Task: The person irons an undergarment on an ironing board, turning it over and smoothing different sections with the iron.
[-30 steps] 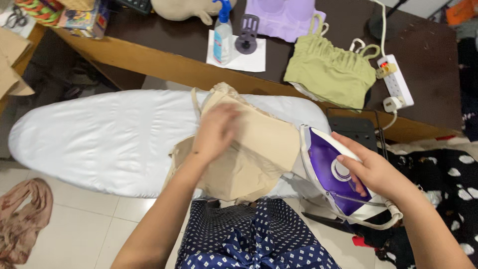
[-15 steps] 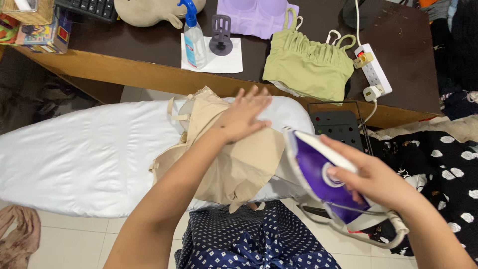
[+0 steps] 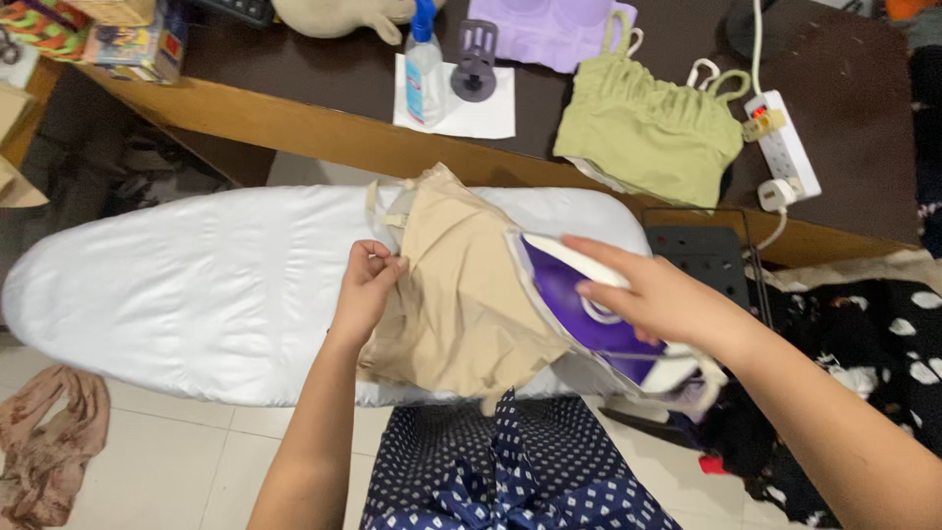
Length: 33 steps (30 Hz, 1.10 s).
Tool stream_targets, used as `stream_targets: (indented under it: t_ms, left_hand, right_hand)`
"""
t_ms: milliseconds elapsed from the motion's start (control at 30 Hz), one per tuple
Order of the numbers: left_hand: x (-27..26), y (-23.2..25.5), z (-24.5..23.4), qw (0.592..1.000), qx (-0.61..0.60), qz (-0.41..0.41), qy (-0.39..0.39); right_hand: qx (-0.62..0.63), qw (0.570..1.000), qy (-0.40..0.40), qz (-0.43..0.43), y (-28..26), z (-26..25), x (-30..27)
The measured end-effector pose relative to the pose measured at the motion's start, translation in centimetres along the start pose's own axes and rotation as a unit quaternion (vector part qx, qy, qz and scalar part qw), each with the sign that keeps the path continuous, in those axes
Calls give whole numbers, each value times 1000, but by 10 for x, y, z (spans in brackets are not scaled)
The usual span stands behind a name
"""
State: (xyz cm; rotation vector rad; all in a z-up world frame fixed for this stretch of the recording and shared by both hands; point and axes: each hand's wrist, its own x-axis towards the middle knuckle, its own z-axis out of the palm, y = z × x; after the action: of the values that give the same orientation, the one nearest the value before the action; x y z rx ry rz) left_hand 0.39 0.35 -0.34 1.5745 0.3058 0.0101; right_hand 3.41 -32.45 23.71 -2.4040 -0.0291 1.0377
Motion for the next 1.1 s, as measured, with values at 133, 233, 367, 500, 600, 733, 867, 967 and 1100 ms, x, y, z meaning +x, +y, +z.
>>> stream_targets:
  t_ms: [133, 233, 367, 500, 600, 733, 867, 967, 1100]
  left_hand:
    - [25, 8, -13, 988, -134, 64, 33]
    - [30, 14, -16, 995, -60, 77, 4]
    - [24, 10, -10, 996, -41, 74, -15]
    - [20, 6, -13, 996, -87, 24, -20]
    - [21, 6, -22, 995, -96, -3, 2]
    - [22, 3, -40, 994, -78, 12, 73]
    - [8, 4, -61, 994, -63, 11, 92]
    - [1, 6, -74, 993, -73, 1, 97]
    - [-9, 7, -93, 988, -80, -12, 132]
  right_hand:
    - [16, 998, 11, -58, -34, 0, 30]
    - [0, 999, -4, -46, -40, -2, 32]
    - [12, 999, -29, -21, -29, -3, 9]
    - [-16, 1000, -16, -19, -33, 1, 16]
    - [-22, 997, -12, -67, -54, 4, 56]
    - [-19, 983, -52, -177, -94, 9, 120]
    - [-69, 976, -69, -197, -123, 8, 158]
    - [-66, 976, -92, -187, -118, 9, 158]
    - [-7, 980, -126, -154, -95, -9, 141]
